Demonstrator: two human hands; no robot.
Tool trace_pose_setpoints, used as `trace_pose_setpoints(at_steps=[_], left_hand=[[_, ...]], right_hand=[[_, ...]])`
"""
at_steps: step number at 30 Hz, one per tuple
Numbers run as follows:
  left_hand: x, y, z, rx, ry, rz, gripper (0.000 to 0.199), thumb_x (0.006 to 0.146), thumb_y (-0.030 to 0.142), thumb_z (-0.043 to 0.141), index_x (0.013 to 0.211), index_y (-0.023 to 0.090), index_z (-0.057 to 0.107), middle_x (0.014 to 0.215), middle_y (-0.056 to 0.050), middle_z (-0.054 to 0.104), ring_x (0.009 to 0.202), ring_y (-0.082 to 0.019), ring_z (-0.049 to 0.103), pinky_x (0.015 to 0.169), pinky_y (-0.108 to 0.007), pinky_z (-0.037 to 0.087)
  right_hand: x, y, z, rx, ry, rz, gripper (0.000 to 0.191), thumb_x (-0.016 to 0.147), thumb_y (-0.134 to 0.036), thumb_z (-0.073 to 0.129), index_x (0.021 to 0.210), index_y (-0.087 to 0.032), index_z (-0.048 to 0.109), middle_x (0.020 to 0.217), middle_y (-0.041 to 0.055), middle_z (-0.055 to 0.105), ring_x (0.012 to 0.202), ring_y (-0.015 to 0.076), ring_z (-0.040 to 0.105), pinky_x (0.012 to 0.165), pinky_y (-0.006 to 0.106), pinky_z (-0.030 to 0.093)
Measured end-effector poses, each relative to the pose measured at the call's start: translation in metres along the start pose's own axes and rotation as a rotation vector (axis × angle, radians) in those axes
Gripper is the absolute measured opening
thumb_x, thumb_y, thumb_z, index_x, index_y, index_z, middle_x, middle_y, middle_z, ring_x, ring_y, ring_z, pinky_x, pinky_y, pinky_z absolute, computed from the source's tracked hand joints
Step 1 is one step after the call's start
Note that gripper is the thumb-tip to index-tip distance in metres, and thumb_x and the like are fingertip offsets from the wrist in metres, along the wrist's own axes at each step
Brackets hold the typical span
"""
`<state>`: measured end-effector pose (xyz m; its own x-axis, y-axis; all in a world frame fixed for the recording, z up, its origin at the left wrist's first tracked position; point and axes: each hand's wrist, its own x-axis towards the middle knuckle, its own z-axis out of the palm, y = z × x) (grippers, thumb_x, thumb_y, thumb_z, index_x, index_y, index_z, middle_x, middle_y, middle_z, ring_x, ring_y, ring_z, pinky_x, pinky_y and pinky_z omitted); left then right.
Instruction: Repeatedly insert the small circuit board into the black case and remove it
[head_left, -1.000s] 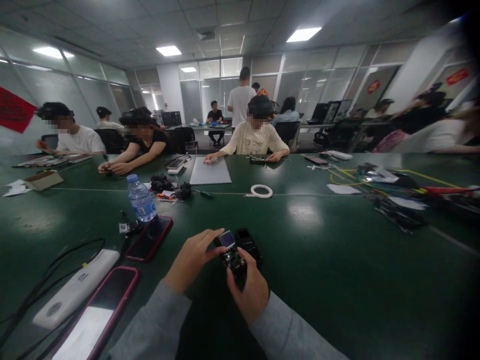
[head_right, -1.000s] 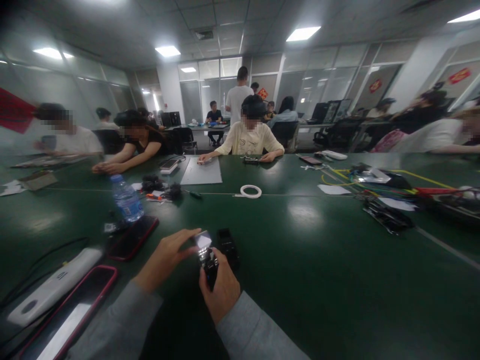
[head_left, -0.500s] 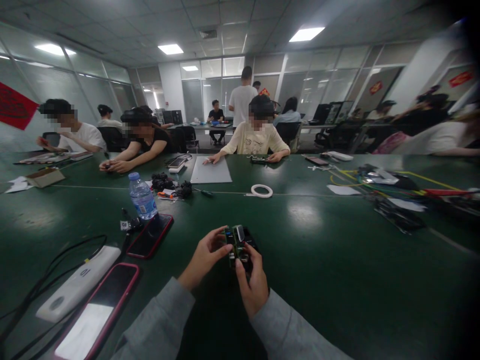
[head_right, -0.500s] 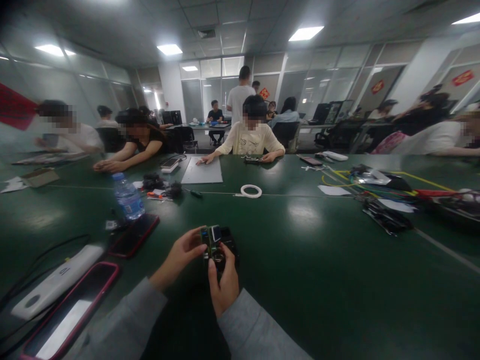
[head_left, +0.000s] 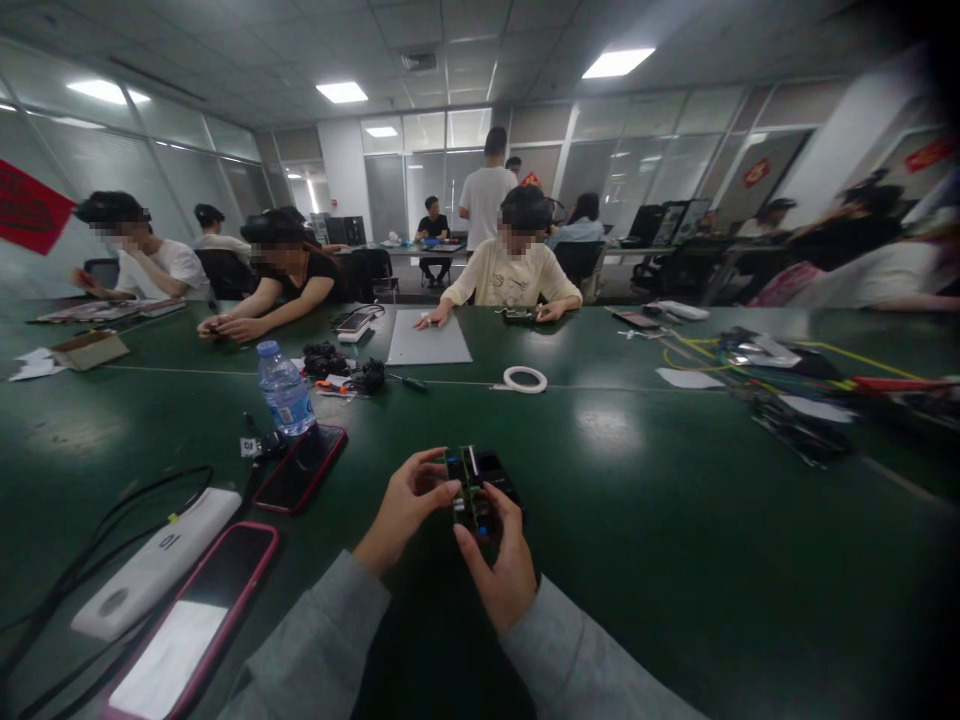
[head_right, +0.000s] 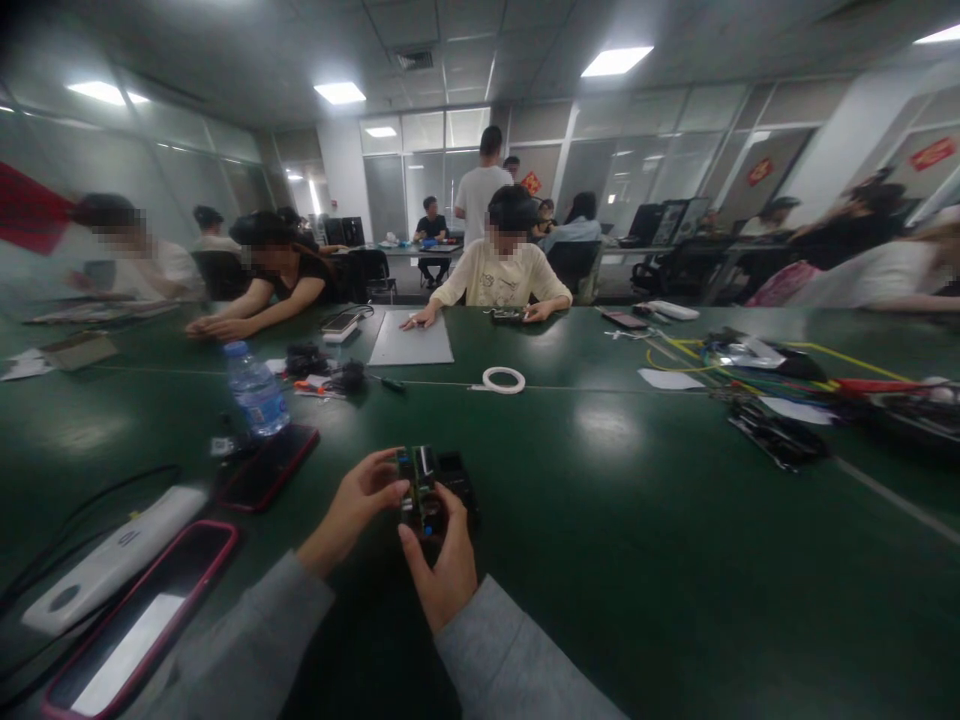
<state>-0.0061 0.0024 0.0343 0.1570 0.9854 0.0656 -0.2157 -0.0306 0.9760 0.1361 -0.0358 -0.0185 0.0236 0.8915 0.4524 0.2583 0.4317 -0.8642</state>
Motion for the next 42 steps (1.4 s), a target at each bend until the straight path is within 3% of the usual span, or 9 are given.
trace_pose_setpoints(at_steps=[6,12,17,22,27,32,35,40,42], left_hand=[[0.0,-0.001,0.001,0.093,0.023,0.05,0.059,0.066,0.027,0.072,0.118,0.021,0.046,0.099,-0.006,0.057,0.084,-0.018,0.058,0.075,-0.033,0.048],[-0.002,0.005,0.003,0.202,-0.042,0.102,0.051,0.069,0.03,0.069,0.115,0.021,0.05,0.104,-0.007,0.053,0.084,-0.017,0.057,0.069,-0.027,0.048],[0.002,0.007,-0.003,0.102,-0.031,0.118,0.037,0.075,0.034,0.062,0.108,0.018,0.056,0.091,-0.006,0.057,0.074,-0.014,0.056,0.064,-0.025,0.045],[-0.001,-0.001,-0.001,-0.129,-0.011,-0.06,0.048,0.078,0.036,0.06,0.121,0.02,0.047,0.112,-0.011,0.055,0.099,-0.02,0.055,0.083,-0.032,0.043],[-0.006,-0.014,0.01,-0.32,-0.138,-0.201,0.051,0.081,0.036,0.057,0.127,0.021,0.041,0.11,-0.011,0.057,0.092,-0.019,0.059,0.083,-0.035,0.043],[-0.005,-0.017,0.017,-0.416,-0.045,-0.22,0.041,0.079,0.04,0.058,0.111,0.015,0.054,0.105,-0.011,0.06,0.089,-0.018,0.059,0.076,-0.03,0.044],[-0.004,-0.015,0.018,-0.544,-0.011,-0.307,0.051,0.079,0.054,0.05,0.109,0.013,0.056,0.102,-0.012,0.061,0.087,-0.019,0.059,0.076,-0.03,0.045],[0.0,-0.02,0.01,-0.64,0.174,-0.397,0.055,0.075,0.059,0.052,0.112,0.019,0.055,0.087,-0.004,0.062,0.072,-0.015,0.06,0.067,-0.028,0.047],[0.003,-0.025,0.003,-0.777,0.148,-0.389,0.051,0.076,0.057,0.051,0.108,0.017,0.056,0.083,-0.002,0.06,0.067,-0.012,0.058,0.063,-0.026,0.047]], right_hand=[[0.002,0.0,0.001,-0.184,0.056,-0.064,0.064,0.076,-0.033,0.063,0.129,-0.018,0.029,0.122,0.0122,0.042,0.112,0.0251,0.046,0.094,0.043,0.043],[0.004,0.0,-0.001,-0.214,0.079,-0.069,0.055,0.079,-0.026,0.055,0.127,-0.016,0.03,0.111,0.0111,0.049,0.097,0.021,0.054,0.083,0.036,0.049],[0.0,-0.003,0.0,-0.221,0.119,-0.092,0.05,0.083,-0.03,0.053,0.126,-0.017,0.032,0.113,0.0111,0.049,0.101,0.0212,0.052,0.085,0.036,0.047],[-0.002,-0.005,0.0,-0.231,0.103,-0.137,0.047,0.085,-0.03,0.051,0.126,-0.016,0.033,0.111,0.0115,0.049,0.099,0.0205,0.053,0.083,0.035,0.049],[0.002,-0.002,-0.003,-0.348,0.165,-0.235,0.048,0.085,-0.023,0.048,0.129,-0.014,0.033,0.117,0.0133,0.045,0.107,0.0225,0.047,0.088,0.038,0.047],[0.003,0.0,-0.003,-0.436,0.111,-0.28,0.049,0.085,-0.021,0.045,0.132,-0.016,0.032,0.12,0.0126,0.042,0.112,0.0238,0.044,0.092,0.041,0.045],[0.0,-0.002,0.0,-0.522,0.036,-0.335,0.053,0.085,-0.022,0.046,0.135,-0.017,0.028,0.125,0.0133,0.038,0.115,0.0255,0.041,0.092,0.043,0.045],[-0.005,-0.006,0.002,-0.559,-0.092,-0.461,0.063,0.083,-0.037,0.056,0.137,-0.018,0.028,0.129,0.014,0.034,0.116,0.0274,0.039,0.09,0.043,0.045],[-0.003,-0.009,-0.002,-0.545,-0.07,-0.516,0.063,0.082,-0.041,0.058,0.135,-0.02,0.031,0.127,0.0134,0.036,0.113,0.027,0.041,0.088,0.042,0.046]])
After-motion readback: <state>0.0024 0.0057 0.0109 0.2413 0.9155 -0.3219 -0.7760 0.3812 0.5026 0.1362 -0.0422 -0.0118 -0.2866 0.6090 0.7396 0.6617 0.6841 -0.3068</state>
